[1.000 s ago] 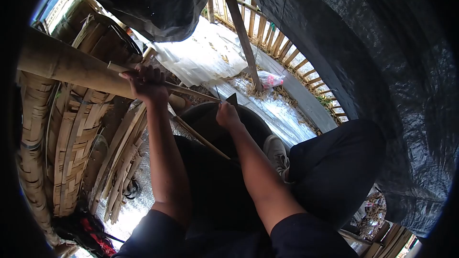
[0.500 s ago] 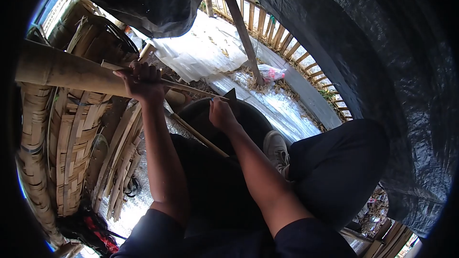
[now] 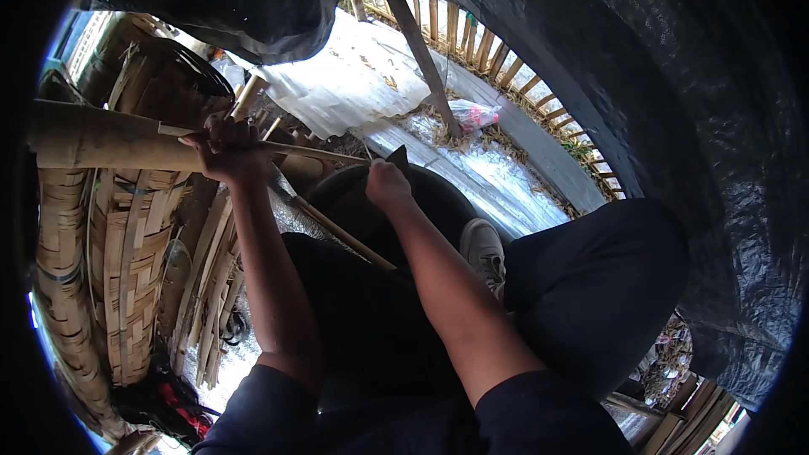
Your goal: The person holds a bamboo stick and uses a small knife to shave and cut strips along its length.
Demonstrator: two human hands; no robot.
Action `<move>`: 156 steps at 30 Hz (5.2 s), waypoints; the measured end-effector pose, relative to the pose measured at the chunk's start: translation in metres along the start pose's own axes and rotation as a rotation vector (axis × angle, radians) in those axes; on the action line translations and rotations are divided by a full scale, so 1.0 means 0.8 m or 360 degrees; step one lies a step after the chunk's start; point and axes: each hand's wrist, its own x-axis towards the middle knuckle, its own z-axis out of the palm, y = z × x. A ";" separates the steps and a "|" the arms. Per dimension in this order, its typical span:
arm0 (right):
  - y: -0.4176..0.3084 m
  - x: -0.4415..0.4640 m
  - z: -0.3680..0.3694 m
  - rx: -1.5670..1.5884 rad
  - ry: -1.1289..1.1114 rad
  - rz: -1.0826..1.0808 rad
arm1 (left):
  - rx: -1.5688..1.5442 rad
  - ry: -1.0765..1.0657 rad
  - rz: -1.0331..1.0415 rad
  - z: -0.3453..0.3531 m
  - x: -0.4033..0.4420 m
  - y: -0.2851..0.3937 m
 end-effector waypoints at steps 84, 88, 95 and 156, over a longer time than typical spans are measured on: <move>-0.039 -0.001 -0.083 -0.0383 -0.0763 0.0291 | -0.0050 -0.0254 -0.0082 0.024 -0.015 -0.017; -0.028 0.005 -0.072 -0.0489 -0.0715 0.0126 | -0.0051 -0.0328 -0.0052 0.028 -0.015 -0.028; -0.038 -0.012 -0.095 -0.0430 -0.0836 0.0355 | -0.0029 -0.0327 -0.0126 0.039 -0.022 -0.026; -0.019 -0.047 -0.034 -0.0419 -0.0128 0.0300 | 0.0099 -0.0316 -0.0030 0.050 -0.026 -0.029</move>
